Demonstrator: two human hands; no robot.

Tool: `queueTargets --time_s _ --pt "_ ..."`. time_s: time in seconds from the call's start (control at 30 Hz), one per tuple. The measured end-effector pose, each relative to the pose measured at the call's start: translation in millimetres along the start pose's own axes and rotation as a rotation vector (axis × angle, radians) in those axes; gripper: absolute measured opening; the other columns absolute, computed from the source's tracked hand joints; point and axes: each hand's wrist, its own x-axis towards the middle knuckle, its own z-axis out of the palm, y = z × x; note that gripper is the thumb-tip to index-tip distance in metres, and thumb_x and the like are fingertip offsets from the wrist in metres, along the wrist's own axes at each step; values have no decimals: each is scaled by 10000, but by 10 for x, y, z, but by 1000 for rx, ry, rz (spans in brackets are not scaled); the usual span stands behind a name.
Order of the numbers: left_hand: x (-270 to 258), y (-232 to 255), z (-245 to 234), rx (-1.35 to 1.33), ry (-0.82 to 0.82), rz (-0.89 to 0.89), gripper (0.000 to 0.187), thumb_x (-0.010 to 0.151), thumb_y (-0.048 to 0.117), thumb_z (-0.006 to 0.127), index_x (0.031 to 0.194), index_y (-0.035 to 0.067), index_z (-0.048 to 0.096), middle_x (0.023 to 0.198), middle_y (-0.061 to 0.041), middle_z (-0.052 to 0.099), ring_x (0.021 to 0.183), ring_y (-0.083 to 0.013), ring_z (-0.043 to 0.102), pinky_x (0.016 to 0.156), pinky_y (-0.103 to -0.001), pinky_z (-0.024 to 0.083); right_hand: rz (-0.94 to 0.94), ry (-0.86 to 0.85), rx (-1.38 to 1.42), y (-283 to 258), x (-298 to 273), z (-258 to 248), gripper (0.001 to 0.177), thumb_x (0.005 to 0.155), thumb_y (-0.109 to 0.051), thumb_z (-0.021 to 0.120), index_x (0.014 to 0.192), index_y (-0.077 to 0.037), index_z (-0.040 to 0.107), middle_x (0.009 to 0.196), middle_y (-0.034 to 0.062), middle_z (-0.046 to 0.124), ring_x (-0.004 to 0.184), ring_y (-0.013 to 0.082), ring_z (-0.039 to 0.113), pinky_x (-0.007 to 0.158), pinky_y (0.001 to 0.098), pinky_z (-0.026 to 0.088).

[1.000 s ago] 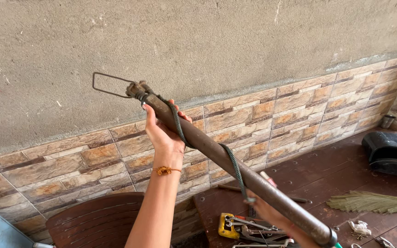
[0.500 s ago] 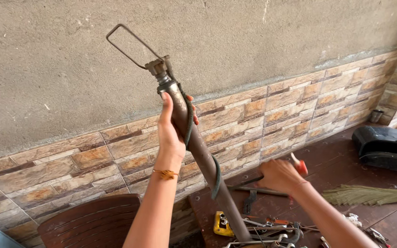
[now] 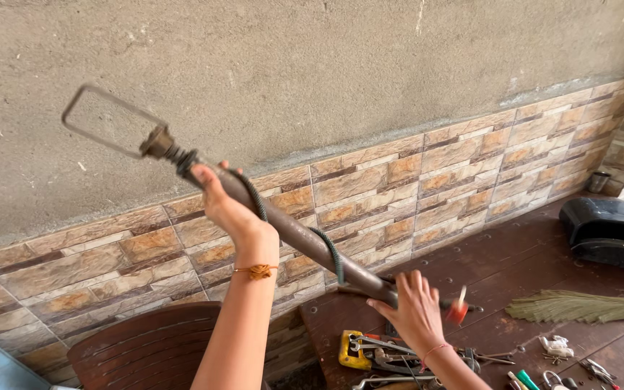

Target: The person sweeps a wooden table with a broom, then picks up tools including a pump, a hammer, and wrenches and places them onto a metal cabinet by hand.

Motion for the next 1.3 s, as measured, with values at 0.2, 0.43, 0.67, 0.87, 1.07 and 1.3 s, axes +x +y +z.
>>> queueTargets --time_s 0.2,0.43,0.67,0.87,1.07,1.3 --pt "93 150 -263 172 462 -277 600 877 714 511 1048 163 676 930 11 628 856 -133 624 800 -370 500 -147 66 52 95 173 -184 665 785 -601 728 1169 -76 588 982 51 679 916 166 632 883 360 488" --pt "141 235 -390 156 491 -327 607 872 731 506 1100 177 607 1155 -19 594 1091 -176 569 953 -459 430 -299 84 -263 -111 200 -1017 677 713 -693 720 1023 -93 674 1009 79 584 1014 244 524 876 386 419" --pt "323 160 -522 220 461 -443 648 887 685 531 1265 160 494 1353 -78 563 1292 -247 522 1112 -562 362 -342 -34 -498 -144 228 -1081 736 832 -750 604 1016 -40 666 1018 78 582 1011 215 553 901 360 445" --pt "738 21 -969 132 189 -544 668 949 566 579 1355 57 429 1400 -153 545 1292 -314 558 1132 -544 443 -340 -121 -426 69 362 -1027 666 863 -679 629 1070 -47 662 1065 72 614 1002 179 611 915 347 514" --pt "734 122 -1106 311 55 -587 688 978 545 552 1308 -51 456 1315 -200 567 1208 -311 601 1085 -512 505 -345 -153 -487 126 503 -1270 668 887 -665 621 1130 -43 629 1078 40 600 1031 164 583 938 314 500" --pt "685 724 -1024 396 -90 -593 666 994 556 426 1292 -38 462 1283 -222 581 1247 -349 605 1088 -584 498 -371 13 -447 -90 620 -1636 570 840 -600 692 1077 -84 649 1053 39 597 1071 192 576 961 345 450"
